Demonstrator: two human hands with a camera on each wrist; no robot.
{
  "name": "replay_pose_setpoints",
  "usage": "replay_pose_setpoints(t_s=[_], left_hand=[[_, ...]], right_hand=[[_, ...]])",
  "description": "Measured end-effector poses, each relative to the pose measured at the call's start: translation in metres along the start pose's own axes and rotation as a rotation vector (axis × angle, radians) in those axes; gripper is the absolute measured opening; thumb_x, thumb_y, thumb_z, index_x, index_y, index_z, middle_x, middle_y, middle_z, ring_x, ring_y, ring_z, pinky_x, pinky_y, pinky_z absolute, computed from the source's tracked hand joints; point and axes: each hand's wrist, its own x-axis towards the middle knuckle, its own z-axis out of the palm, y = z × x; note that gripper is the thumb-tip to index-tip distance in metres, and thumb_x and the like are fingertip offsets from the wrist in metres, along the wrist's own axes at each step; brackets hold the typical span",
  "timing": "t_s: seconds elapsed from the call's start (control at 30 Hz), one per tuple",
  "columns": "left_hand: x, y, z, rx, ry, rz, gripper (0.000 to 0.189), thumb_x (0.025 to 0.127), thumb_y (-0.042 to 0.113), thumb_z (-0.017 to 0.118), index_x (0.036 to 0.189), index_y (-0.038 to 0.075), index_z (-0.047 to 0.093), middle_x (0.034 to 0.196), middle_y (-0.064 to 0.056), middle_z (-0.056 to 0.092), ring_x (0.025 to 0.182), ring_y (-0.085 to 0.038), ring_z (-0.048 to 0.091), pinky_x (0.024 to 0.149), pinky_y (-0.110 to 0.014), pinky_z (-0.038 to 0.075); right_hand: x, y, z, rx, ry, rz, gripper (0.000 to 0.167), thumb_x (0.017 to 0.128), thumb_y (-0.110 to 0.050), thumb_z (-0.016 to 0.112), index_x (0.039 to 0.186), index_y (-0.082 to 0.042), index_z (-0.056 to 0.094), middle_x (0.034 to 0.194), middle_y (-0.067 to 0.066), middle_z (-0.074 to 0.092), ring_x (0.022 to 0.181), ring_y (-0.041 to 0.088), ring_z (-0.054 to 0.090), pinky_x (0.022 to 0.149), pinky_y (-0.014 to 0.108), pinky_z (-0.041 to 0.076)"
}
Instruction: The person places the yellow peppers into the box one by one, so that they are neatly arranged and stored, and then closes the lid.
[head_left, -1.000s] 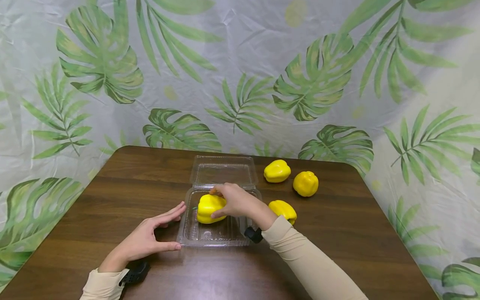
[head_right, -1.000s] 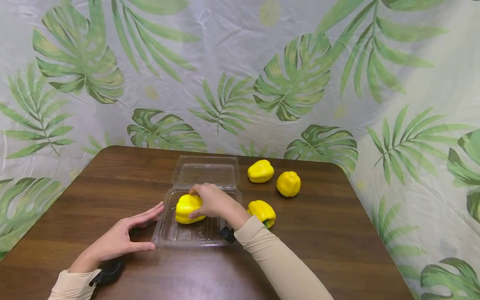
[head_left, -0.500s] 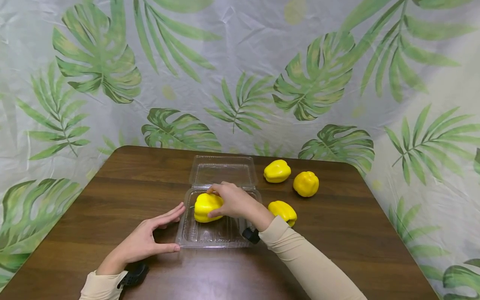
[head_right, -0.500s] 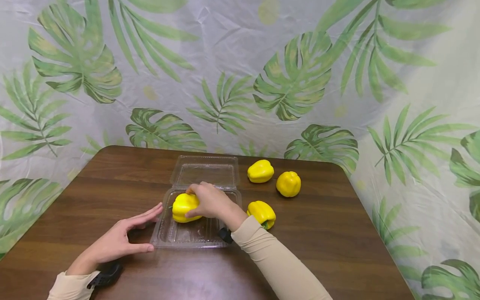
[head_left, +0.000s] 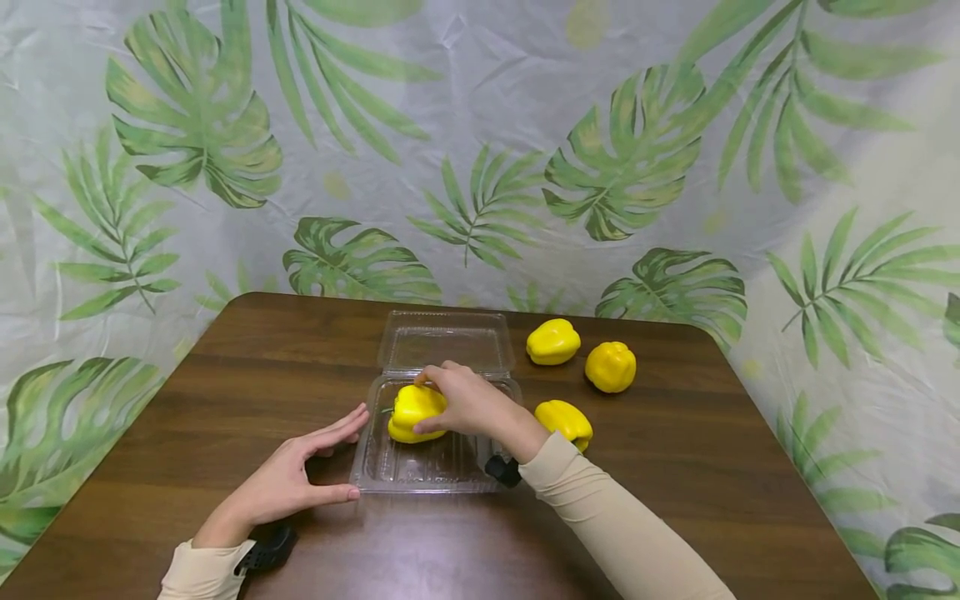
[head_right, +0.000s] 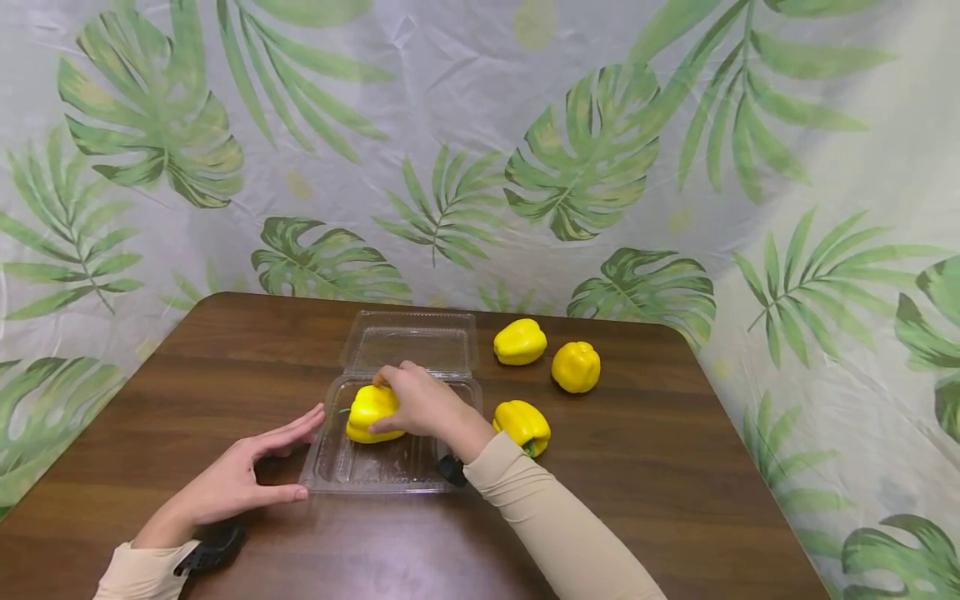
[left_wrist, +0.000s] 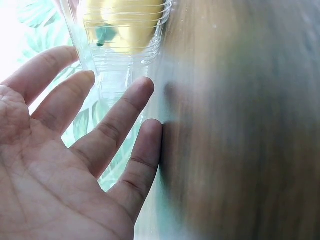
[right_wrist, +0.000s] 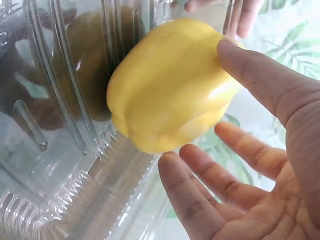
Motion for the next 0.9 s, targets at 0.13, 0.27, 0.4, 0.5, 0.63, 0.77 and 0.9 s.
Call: replay_pose_setpoints(t_s=[0.13,0.27,0.4,0.5,0.63,0.77,0.9], left_hand=[[0.000,0.000,0.000,0.001,0.004,0.002,0.089,0.089,0.035,0.090,0.164,0.019,0.047,0.172,-0.008,0.042,0.131,-0.005,0.064,0.112,-0.013,0.040],[-0.001,0.000,0.000,0.016,0.003,0.000,0.089,0.089,0.035,0.090,0.165,0.019,0.046,0.172,-0.009,0.042,0.131,-0.005,0.065,0.109,-0.021,0.048],[-0.001,0.000,0.000,0.027,0.003,-0.001,0.089,0.089,0.034,0.090,0.165,0.019,0.046,0.172,-0.010,0.042,0.131,-0.005,0.064,0.107,-0.027,0.052],[-0.001,0.000,0.000,0.020,0.002,-0.001,0.089,0.089,0.033,0.090,0.165,0.019,0.046,0.172,-0.010,0.041,0.131,-0.004,0.064,0.109,-0.024,0.050],[-0.001,0.000,0.000,0.016,0.000,-0.001,0.088,0.090,0.032,0.089,0.165,0.019,0.045,0.173,-0.010,0.041,0.131,-0.004,0.064,0.110,-0.020,0.047],[0.000,0.001,-0.001,0.014,-0.004,-0.002,0.088,0.090,0.032,0.089,0.165,0.019,0.045,0.173,-0.009,0.041,0.131,-0.004,0.064,0.110,-0.019,0.046],[0.000,0.001,-0.001,0.024,-0.003,-0.005,0.089,0.090,0.033,0.089,0.166,0.020,0.045,0.173,-0.008,0.041,0.130,-0.003,0.064,0.109,-0.022,0.048]], right_hand=[[-0.005,0.003,-0.004,0.021,-0.012,-0.002,0.065,0.090,-0.038,0.089,0.144,-0.012,0.065,0.133,0.014,0.068,0.119,0.027,0.065,0.105,0.044,0.055],[-0.012,0.009,-0.011,0.066,-0.032,-0.015,0.062,0.092,-0.036,0.088,0.144,-0.011,0.064,0.135,0.016,0.066,0.123,0.031,0.065,0.105,0.047,0.055],[-0.022,0.021,-0.021,0.115,-0.054,-0.038,0.061,0.094,-0.033,0.086,0.145,-0.009,0.063,0.141,0.018,0.063,0.133,0.035,0.062,0.110,0.050,0.053],[-0.032,0.032,-0.031,0.134,-0.063,-0.061,0.061,0.095,-0.033,0.084,0.147,-0.010,0.061,0.144,0.018,0.062,0.136,0.037,0.061,0.113,0.052,0.052],[-0.046,0.049,-0.043,0.136,-0.076,-0.079,0.061,0.097,-0.035,0.083,0.148,-0.012,0.061,0.147,0.016,0.061,0.138,0.038,0.059,0.115,0.052,0.050],[-0.060,0.064,-0.053,0.152,-0.088,-0.081,0.062,0.097,-0.037,0.082,0.149,-0.012,0.061,0.150,0.014,0.061,0.141,0.036,0.057,0.117,0.054,0.048],[-0.071,0.076,-0.060,0.169,-0.085,-0.069,0.063,0.096,-0.038,0.082,0.150,-0.013,0.061,0.151,0.012,0.062,0.143,0.035,0.056,0.119,0.055,0.046]])
